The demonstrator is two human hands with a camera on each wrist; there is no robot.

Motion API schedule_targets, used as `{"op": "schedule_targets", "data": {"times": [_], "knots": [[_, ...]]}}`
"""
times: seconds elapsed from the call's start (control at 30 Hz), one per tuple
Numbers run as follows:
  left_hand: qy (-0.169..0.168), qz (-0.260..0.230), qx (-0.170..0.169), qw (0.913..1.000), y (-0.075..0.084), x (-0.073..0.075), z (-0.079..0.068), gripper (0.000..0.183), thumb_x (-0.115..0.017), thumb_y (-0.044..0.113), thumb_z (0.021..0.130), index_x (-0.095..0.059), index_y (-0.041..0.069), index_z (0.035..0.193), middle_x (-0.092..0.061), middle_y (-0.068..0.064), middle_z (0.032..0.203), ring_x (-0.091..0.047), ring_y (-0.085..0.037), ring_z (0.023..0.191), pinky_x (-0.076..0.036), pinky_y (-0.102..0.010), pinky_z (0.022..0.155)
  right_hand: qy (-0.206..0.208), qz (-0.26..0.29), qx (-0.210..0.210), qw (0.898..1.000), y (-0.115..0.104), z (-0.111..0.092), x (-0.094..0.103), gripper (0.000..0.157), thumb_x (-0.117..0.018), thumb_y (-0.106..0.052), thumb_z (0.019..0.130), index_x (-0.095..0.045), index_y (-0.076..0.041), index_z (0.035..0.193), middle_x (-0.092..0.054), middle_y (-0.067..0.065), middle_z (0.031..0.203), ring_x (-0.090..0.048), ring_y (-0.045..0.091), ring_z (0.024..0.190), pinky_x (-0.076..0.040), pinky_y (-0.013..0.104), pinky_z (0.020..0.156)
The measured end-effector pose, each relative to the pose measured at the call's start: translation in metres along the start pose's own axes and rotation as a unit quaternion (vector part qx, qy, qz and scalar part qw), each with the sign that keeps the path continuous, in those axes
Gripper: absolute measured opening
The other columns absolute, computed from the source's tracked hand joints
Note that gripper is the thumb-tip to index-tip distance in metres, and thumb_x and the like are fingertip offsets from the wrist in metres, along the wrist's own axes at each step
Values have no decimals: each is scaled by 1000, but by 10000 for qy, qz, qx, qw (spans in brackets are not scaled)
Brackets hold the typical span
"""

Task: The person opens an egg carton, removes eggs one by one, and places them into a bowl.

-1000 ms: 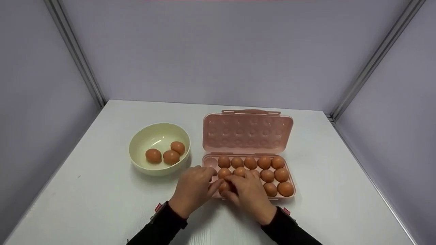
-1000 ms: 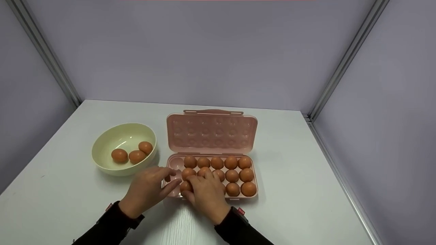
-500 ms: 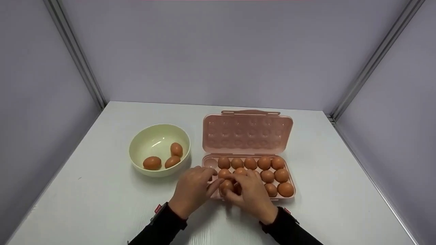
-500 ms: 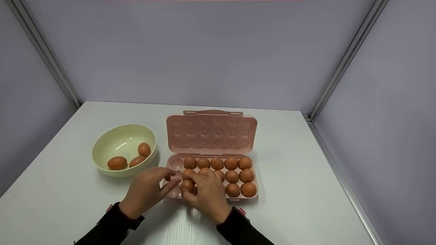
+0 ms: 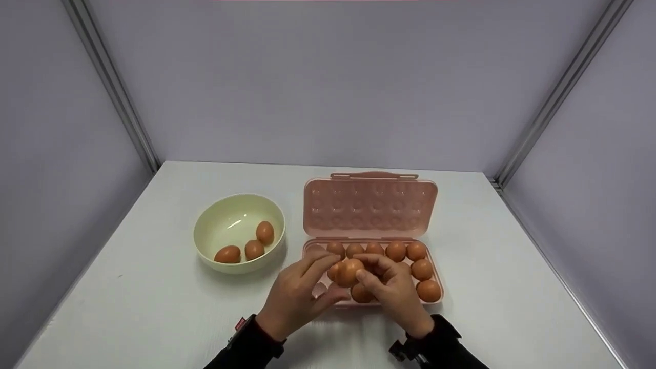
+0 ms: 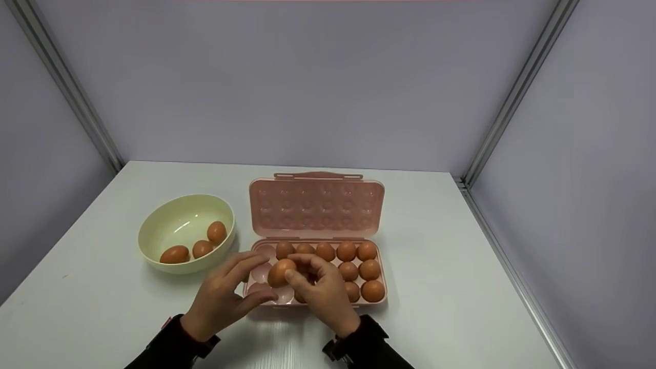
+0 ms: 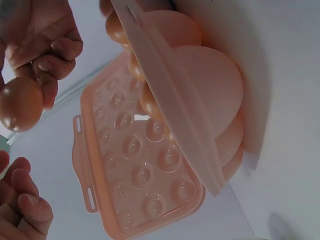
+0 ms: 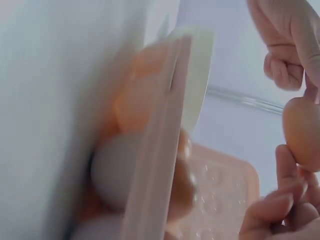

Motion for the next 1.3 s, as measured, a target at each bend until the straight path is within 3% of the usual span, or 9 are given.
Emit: {"op": "schedule_targets", "data": {"times": [0.13,0.3,0.5,0.77,0.97,1.07,1.17,1.3], "knots": [[-259,-161,-42,9995,9,-4,-3,71,-91,43,82,-66,10,139,-70,-5,136,-73,-15,118,-60,-25,97,-337,518,-640,9960,4,-3,-5,33,-65,-18,106,-68,0,133,-77,7,124,-73,11,111,-57,23,92],[-387,-12,-220,9990,15,-11,-5,72,-96,31,79,-66,8,140,-69,-7,138,-71,-17,123,-59,-24,98,-722,1003,-1103,9862,8,-7,-10,41,-58,-27,111,-62,0,142,-77,-1,125,-71,10,113,-55,27,97],[-308,51,-177,9994,16,-12,-5,60,-93,20,83,-69,8,137,-71,-7,134,-72,-17,120,-60,-22,97,-1004,1278,-1111,9804,11,-8,-13,40,-54,-27,113,-60,-4,145,-77,-2,121,-67,8,100,-56,27,90],[-259,38,-166,9995,15,-11,-5,56,-93,14,84,-71,9,135,-72,-5,130,-73,-15,114,-60,-21,92,-1338,1289,-849,9789,9,-9,-14,41,-49,-25,115,-56,-3,149,-75,-1,128,-67,7,106,-56,29,94],[-203,-32,-217,9996,13,-7,-4,55,-92,12,84,-71,9,134,-72,-5,129,-74,-16,114,-60,-21,93,-1189,1089,-823,9835,10,-9,-13,41,-51,-25,114,-59,-3,147,-76,-2,127,-68,11,105,-54,29,92],[-82,17,-155,9998,7,0,-2,55,-92,11,83,-71,8,133,-73,-7,128,-75,-17,115,-60,-22,95,-964,975,-902,9864,11,-8,-12,41,-55,-25,112,-61,-1,144,-76,-1,127,-68,12,103,-54,29,90],[194,235,40,9995,-7,14,2,54,-93,9,80,-73,7,130,-75,-9,126,-76,-19,114,-61,-24,95,-756,829,-925,9894,11,-8,-10,40,-59,-23,110,-63,3,140,-75,8,129,-70,13,110,-55,26,94],[666,773,692,9924,-41,39,2,52,-93,8,79,-73,5,127,-77,-9,123,-77,-23,110,-63,-33,91,-625,616,-765,9932,9,-7,-9,36,-62,-20,108,-64,6,134,-73,20,130,-70,12,122,-54,22,102]]}}
Point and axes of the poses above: each hand's wrist, its own z-axis towards the middle knuckle, its own x-axis out of the back of the hand, y = z × x, the point moved 5 cm from there along z, towards the middle knuckle
